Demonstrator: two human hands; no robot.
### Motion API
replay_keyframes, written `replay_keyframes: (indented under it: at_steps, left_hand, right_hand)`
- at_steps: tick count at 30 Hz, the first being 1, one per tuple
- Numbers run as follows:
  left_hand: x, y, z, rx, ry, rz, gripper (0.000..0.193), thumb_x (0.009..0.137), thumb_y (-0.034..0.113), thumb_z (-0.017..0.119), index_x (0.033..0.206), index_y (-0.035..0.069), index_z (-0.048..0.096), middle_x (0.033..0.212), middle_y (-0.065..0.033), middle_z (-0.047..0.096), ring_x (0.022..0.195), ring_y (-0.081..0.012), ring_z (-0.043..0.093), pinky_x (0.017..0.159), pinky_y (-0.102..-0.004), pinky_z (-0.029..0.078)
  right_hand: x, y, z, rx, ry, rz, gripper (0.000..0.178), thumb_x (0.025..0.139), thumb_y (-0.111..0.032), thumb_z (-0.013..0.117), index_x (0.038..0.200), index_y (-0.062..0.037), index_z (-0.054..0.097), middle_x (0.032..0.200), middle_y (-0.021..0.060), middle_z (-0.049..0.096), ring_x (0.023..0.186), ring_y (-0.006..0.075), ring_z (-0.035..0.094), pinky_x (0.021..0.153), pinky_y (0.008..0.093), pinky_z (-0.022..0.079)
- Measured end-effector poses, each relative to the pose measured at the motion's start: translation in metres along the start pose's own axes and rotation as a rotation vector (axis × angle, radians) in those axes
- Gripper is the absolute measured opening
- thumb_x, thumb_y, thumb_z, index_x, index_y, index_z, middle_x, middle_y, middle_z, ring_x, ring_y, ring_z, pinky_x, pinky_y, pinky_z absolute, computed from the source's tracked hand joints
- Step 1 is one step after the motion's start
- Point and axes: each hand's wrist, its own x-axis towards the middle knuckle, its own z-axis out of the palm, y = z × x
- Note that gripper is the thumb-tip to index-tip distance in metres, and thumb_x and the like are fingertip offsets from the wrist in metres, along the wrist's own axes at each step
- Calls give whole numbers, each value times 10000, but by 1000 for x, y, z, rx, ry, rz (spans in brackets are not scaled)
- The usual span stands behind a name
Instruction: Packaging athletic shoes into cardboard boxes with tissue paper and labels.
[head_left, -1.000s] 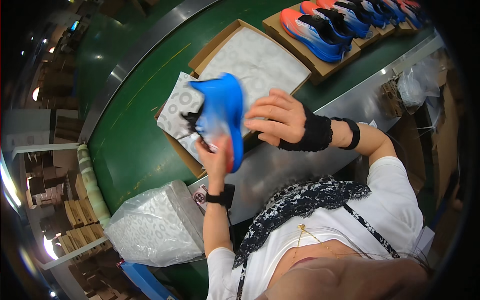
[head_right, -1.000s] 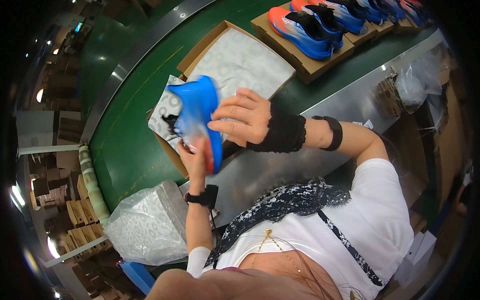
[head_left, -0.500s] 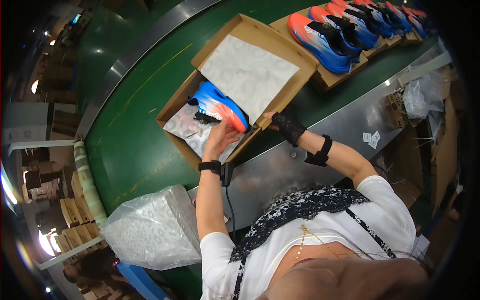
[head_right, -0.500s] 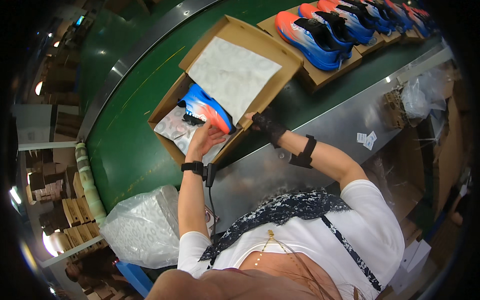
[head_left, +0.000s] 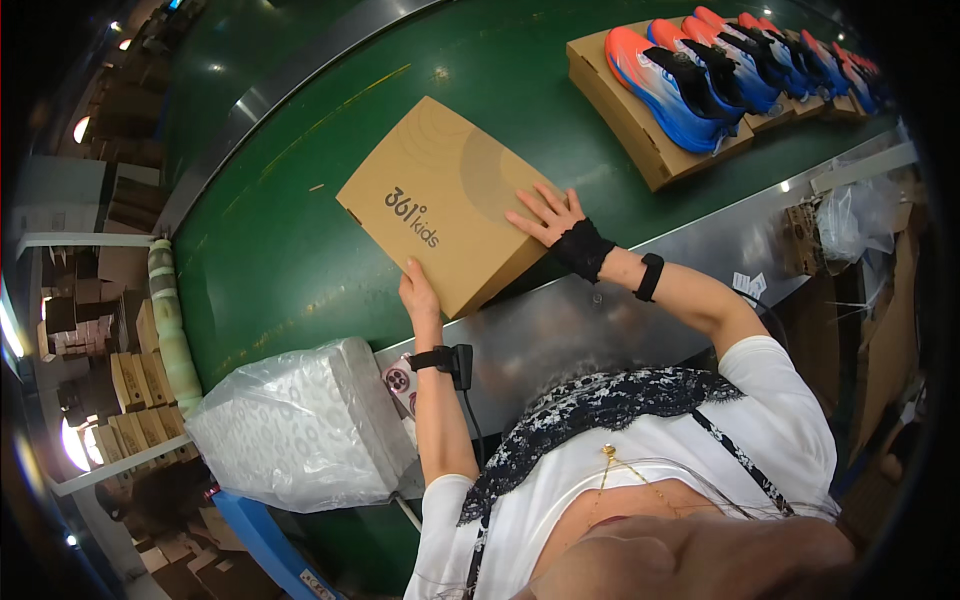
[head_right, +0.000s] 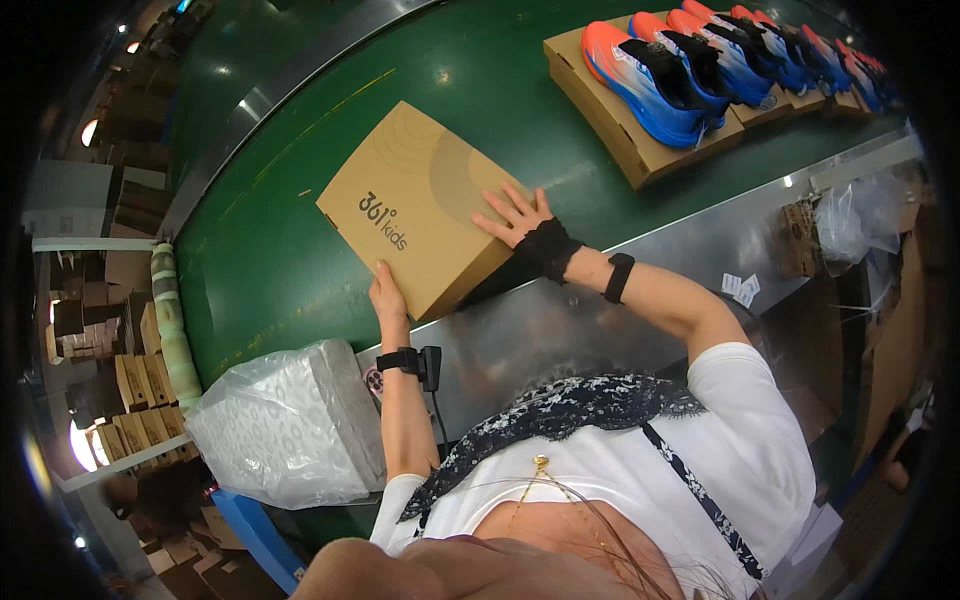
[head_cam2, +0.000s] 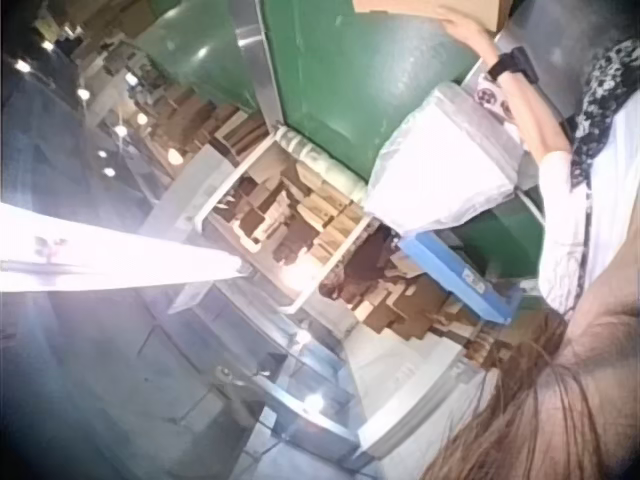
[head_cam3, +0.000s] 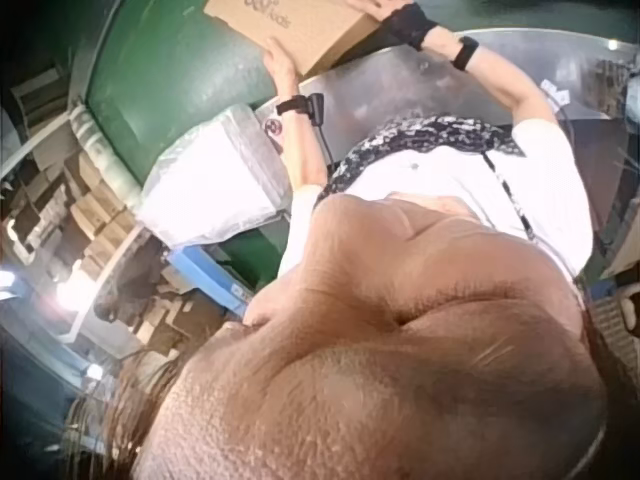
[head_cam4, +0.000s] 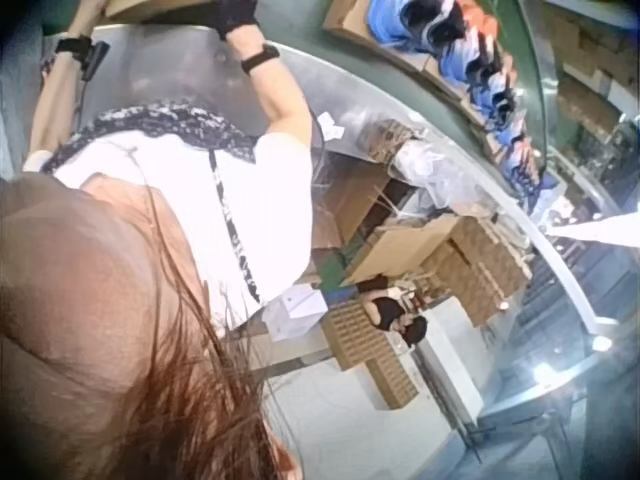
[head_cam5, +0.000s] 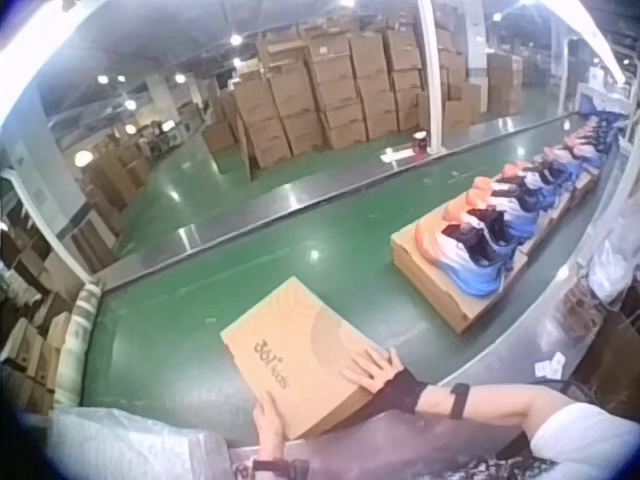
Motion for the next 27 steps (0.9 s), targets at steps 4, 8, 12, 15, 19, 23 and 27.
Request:
replay_keyframes:
  at_steps: [4, 8, 12, 15, 19, 23, 27]
  left_hand:
    - [-3, -36, 11, 141, 75, 329, 433, 889, 330, 383, 923, -87, 495, 846, -152, 575, 740, -182, 526, 669, -302, 421]
    - [21, -45, -9, -62, -20, -138, 424, 817, 395, 497, 960, -4, 499, 910, -105, 562, 789, -191, 521, 699, -303, 418]
    - [9, 8, -10, -647, -388, -307, 540, 783, 448, 478, 1167, 74, 416, 1128, -78, 483, 1029, -231, 468, 847, -365, 395]
    - [-10, 61, -13, -644, -461, -419, 583, 750, 505, 461, 1171, 104, 421, 1130, -79, 477, 1021, -252, 470, 841, -415, 389]
    - [-41, 94, -29, -698, -481, -394, 603, 736, 549, 402, 1171, 132, 426, 1123, -80, 478, 1004, -268, 477, 796, -453, 406]
    - [-89, 122, -69, -775, -289, -203, 559, 753, 529, 392, 1143, 134, 458, 1086, -66, 506, 973, -242, 497, 781, -416, 423]
    - [-106, 93, -143, -712, 141, 84, 505, 715, 437, 527, 1110, 127, 475, 1057, -43, 519, 972, -196, 502, 742, -379, 461]
  right_hand:
    - [-18, 10, 7, 8, 35, -14, 528, 747, -75, 447, 1233, -269, 384, 1337, 92, 284, 1202, 304, 309, 849, 560, 278]
    - [-4, 10, -6, 3, -95, -12, 502, 743, -100, 467, 1214, -257, 401, 1326, 93, 299, 1201, 295, 308, 843, 544, 294]
    - [36, 13, -49, 34, -89, -60, 494, 695, -100, 517, 1169, -222, 446, 1245, 73, 393, 1163, 266, 350, 842, 552, 291]
    - [77, 27, -103, 99, -150, -68, 492, 670, -102, 545, 1142, -217, 465, 1184, 80, 443, 1111, 253, 407, 852, 504, 320]
    - [91, 30, -126, 352, 488, -1, 492, 642, -108, 601, 1116, -124, 473, 1097, 121, 495, 1026, 280, 464, 845, 383, 377]
    - [50, 31, -84, 600, 389, 103, 357, 736, -166, 599, 1041, -19, 485, 993, 166, 529, 927, 303, 515, 792, 356, 426]
    - [-29, 49, -3, 484, -153, 159, 471, 741, -324, 561, 1113, -58, 448, 1136, 171, 449, 1049, 323, 434, 873, 409, 358]
